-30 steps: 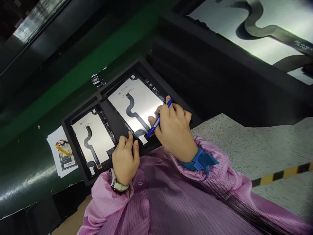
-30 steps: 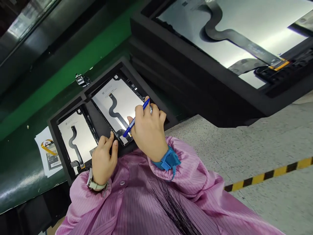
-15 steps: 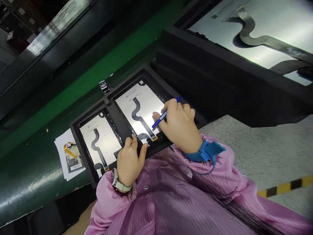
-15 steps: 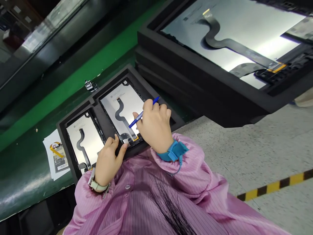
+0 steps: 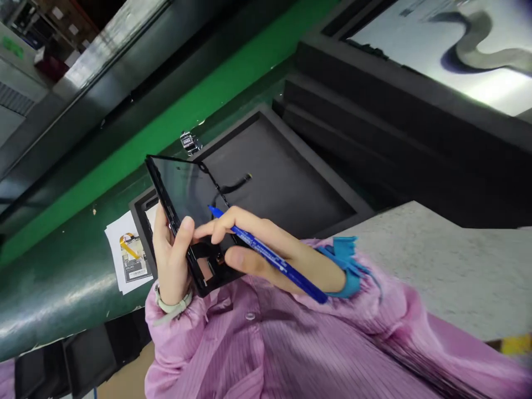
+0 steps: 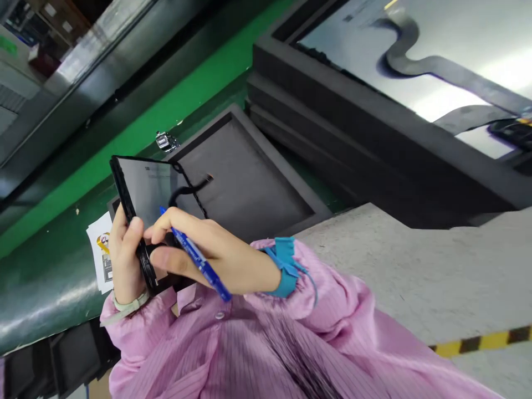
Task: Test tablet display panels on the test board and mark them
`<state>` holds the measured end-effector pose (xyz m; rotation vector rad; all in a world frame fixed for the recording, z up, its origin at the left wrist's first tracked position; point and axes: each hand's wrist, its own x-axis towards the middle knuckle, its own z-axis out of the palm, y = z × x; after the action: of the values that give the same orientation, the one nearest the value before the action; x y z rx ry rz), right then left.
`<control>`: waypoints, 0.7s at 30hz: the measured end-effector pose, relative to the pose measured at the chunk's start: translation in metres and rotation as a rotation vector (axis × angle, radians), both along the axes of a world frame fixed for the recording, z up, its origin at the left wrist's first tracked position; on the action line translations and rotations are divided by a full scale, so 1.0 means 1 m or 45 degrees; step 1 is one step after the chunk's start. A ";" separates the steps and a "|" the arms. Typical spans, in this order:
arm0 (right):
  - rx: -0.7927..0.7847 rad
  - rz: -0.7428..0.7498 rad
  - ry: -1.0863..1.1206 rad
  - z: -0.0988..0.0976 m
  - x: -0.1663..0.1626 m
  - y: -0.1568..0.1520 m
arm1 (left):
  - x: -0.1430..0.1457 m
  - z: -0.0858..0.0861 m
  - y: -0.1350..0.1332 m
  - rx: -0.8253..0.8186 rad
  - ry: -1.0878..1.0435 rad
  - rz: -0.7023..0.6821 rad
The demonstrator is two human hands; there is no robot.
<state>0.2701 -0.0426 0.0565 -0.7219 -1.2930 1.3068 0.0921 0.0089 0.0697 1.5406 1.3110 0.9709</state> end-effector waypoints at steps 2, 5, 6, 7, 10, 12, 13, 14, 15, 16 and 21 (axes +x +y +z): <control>-0.118 -0.240 0.202 -0.020 -0.015 0.004 | -0.008 0.001 0.003 -0.055 0.006 0.062; -0.287 -0.667 0.427 -0.046 -0.029 0.003 | -0.016 -0.002 0.006 -0.119 0.024 0.174; -0.327 -0.723 0.448 -0.052 -0.032 0.002 | -0.017 -0.004 0.007 -0.129 0.017 0.198; -0.367 -0.723 0.430 -0.057 -0.033 0.000 | -0.018 -0.005 0.007 -0.129 0.009 0.211; -0.497 -0.534 0.340 -0.061 -0.036 -0.003 | -0.017 -0.006 0.007 -0.129 0.005 0.216; -0.585 -0.421 0.309 -0.059 -0.037 -0.004 | -0.016 -0.006 0.006 -0.134 0.008 0.219; -0.609 -0.395 0.303 -0.059 -0.038 -0.004 | -0.015 -0.006 0.006 -0.132 0.006 0.221; -0.619 -0.387 0.290 -0.058 -0.038 -0.004 | -0.015 -0.006 0.006 -0.128 0.004 0.223; -0.612 -0.388 0.268 -0.058 -0.039 -0.004 | -0.014 -0.005 0.006 -0.122 0.001 0.224; -0.596 -0.391 0.241 -0.059 -0.039 -0.004 | -0.014 -0.005 0.006 -0.120 -0.004 0.226; -0.533 -0.423 0.165 -0.062 -0.041 -0.004 | -0.013 -0.005 0.005 -0.127 -0.012 0.245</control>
<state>0.2293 -0.0465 -0.0053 -1.0737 -0.7596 1.3341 0.0795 0.0135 0.0647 1.3511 1.4989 1.0146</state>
